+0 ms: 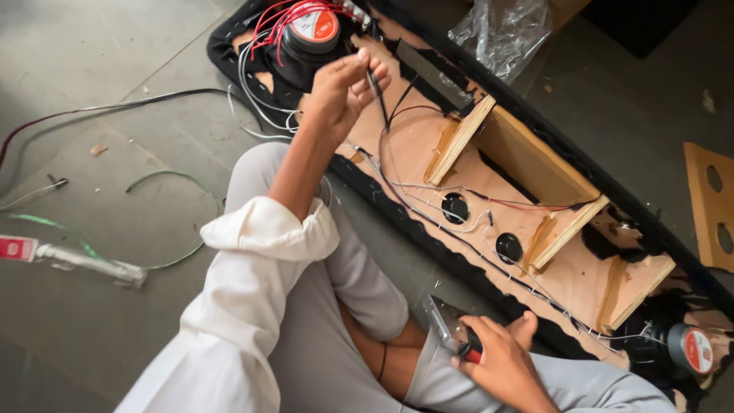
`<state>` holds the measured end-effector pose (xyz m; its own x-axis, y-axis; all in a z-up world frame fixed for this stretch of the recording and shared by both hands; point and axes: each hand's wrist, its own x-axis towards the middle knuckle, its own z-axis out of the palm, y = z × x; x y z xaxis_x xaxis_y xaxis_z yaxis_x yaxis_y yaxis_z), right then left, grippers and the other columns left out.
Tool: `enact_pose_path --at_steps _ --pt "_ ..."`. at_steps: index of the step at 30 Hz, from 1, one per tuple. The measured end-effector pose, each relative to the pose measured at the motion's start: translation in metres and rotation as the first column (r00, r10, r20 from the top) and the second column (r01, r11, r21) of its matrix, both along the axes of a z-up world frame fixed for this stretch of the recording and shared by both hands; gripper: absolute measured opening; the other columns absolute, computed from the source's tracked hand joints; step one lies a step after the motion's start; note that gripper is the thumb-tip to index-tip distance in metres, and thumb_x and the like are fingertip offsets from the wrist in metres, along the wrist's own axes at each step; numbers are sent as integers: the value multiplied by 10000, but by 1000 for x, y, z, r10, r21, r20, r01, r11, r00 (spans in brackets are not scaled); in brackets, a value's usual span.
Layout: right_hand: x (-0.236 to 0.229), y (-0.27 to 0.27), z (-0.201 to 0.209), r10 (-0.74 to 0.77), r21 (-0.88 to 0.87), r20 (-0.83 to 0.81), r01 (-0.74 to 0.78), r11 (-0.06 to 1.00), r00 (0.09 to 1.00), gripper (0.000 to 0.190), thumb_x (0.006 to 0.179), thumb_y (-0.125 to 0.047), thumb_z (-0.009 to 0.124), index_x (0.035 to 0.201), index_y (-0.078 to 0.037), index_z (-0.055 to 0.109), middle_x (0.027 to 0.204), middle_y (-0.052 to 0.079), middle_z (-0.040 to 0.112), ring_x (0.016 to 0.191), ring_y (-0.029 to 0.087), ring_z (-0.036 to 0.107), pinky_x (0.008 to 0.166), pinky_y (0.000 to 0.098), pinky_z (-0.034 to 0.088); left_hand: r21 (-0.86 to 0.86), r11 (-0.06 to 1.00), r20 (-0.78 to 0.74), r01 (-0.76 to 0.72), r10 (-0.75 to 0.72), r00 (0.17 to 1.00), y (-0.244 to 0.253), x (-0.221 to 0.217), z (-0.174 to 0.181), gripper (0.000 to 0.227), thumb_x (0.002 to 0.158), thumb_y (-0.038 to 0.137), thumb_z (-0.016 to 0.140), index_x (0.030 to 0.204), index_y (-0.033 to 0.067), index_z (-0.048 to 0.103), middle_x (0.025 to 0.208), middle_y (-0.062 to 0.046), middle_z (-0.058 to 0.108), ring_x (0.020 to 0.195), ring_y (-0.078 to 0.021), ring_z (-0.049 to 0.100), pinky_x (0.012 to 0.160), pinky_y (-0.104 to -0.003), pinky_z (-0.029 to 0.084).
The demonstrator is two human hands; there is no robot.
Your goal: The person sits on the floor and twists two wires together by hand. They then use a staple gun to secure wires to the inside of a wooden speaker box, repeatedly firing staples along the wire path.
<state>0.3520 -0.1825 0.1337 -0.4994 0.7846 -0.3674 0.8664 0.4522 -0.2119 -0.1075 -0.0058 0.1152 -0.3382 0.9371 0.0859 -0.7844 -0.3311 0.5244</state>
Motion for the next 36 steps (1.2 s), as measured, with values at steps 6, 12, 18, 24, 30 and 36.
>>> enact_pose_path --at_steps 6,12,18,24,30,36 --pt "-24 -7 -7 -49 11 -117 50 999 992 749 658 -356 862 1315 -119 590 1111 110 648 1125 340 607 981 440 466 -262 946 -140 -194 161 977 30 -20 -44 236 928 215 763 915 -12 700 801 -46 675 674 -135 621 655 -287 533" --pt "-50 -11 -54 -73 10 -136 75 997 988 718 726 -399 852 1332 -138 570 1132 169 627 1106 412 595 944 476 499 -439 622 -596 -648 338 728 55 -45 -58 193 802 158 824 717 4 745 669 -63 704 595 -109 626 572 -268 542" --pt "-54 6 -64 -6 -146 52 13 989 999 824 724 -536 838 1367 -151 496 1266 146 591 1180 376 576 999 461 477 -438 760 -359 -480 341 869 71 -56 -85 86 763 10 789 815 -47 750 746 -100 734 629 -161 705 576 -271 613" --pt "-76 20 -43 115 -257 281 -41 965 953 767 784 -624 748 1305 -114 508 1281 92 588 1274 286 566 1066 404 475 -574 639 -383 -512 343 857 74 -39 -80 333 682 -56 834 930 -30 614 901 -120 700 715 -171 724 584 -293 637" --pt "-105 82 15 48 -192 -142 -75 979 989 473 893 -427 615 1260 -129 633 1110 147 723 1052 335 703 907 428 547 -612 658 -118 -437 471 874 84 -36 -80 406 725 -143 666 968 70 420 912 -191 631 706 -284 720 536 -401 604" --pt "-228 207 11 216 169 -615 -141 976 759 325 972 -113 524 1265 -3 614 1182 190 681 1130 303 673 977 398 509 -460 852 142 -250 348 927 91 -50 -91 99 873 -119 494 950 -156 545 961 -248 675 802 -338 763 673 -464 643"
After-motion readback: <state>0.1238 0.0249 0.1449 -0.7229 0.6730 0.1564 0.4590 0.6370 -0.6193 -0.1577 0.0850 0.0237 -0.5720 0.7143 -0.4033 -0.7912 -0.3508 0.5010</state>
